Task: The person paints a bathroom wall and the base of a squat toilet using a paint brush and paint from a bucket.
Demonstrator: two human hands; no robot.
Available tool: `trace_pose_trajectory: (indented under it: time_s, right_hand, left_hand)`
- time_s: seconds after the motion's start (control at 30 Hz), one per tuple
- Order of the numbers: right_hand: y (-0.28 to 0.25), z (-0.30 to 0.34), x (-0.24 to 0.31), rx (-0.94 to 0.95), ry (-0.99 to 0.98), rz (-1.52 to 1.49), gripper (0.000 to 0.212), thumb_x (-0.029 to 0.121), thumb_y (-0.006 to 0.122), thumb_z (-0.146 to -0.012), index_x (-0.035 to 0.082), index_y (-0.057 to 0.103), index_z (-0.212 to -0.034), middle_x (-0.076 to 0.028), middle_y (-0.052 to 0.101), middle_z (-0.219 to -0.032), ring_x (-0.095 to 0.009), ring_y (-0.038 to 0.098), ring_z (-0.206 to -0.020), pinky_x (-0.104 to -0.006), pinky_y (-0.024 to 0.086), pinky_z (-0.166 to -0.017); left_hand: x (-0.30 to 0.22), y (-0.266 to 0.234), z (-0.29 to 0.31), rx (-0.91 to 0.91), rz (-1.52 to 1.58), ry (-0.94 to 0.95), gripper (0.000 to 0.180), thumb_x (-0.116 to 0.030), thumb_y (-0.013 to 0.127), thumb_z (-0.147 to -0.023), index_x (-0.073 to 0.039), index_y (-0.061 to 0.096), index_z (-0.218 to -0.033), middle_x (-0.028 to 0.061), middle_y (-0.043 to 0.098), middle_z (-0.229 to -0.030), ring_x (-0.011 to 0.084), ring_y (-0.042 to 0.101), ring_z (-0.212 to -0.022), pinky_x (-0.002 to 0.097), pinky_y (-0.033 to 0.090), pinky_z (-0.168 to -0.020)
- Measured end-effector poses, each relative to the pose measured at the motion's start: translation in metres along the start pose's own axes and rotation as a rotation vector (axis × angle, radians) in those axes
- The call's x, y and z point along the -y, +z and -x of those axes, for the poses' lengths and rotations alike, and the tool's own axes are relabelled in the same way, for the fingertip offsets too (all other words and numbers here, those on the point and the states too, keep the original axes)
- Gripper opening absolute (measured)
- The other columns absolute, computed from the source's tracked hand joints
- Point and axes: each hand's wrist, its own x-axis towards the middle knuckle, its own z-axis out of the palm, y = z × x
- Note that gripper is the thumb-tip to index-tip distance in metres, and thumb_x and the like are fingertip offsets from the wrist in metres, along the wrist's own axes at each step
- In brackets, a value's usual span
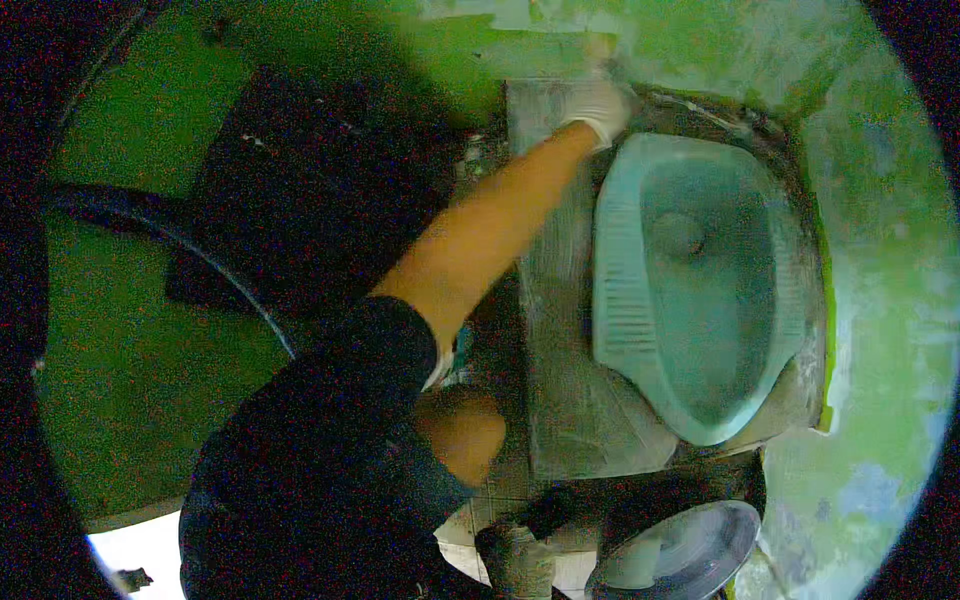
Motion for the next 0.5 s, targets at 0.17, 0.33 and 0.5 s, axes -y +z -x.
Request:
trace_pose_trajectory:
  time_s: [0.17,0.33,0.5]
  right_hand:
    - [0.001,-0.005,-0.002,0.104,0.148,0.068,0.027,0.035,0.062,-0.078,0.011,0.054,-0.070,-0.011,0.055,-0.057,-0.030,0.060,-0.052,-0.0434,0.048,-0.047]
    - [-0.017,-0.009,-0.004,-0.003,0.227,-0.002,0.026,0.036,0.065,-0.074,0.011,0.057,-0.078,-0.014,0.061,-0.064,-0.034,0.063,-0.061,-0.0450,0.050,-0.053]
    - [-0.002,-0.009,-0.015,-0.014,0.094,0.001,0.017,0.028,0.058,-0.080,0.011,0.055,-0.080,-0.011,0.055,-0.062,-0.031,0.059,-0.057,-0.0449,0.047,-0.050]
  left_hand:
    - [-0.054,-0.028,0.010,0.155,0.105,0.145,0.039,-0.021,0.046,-0.089,0.009,0.061,-0.108,0.0274,0.063,-0.103,0.0405,0.060,-0.101,0.0481,0.044,-0.094]
    - [0.095,-0.040,0.039,-0.399,-0.012,0.244,0.028,-0.018,0.047,-0.086,0.003,0.065,-0.090,0.0261,0.064,-0.090,0.0375,0.064,-0.085,0.0470,0.049,-0.077]
    - [0.185,-0.019,0.056,-0.113,-0.114,-0.213,0.026,-0.018,0.045,-0.090,-0.004,0.062,-0.102,0.0175,0.064,-0.097,0.0291,0.063,-0.087,0.0395,0.046,-0.078]
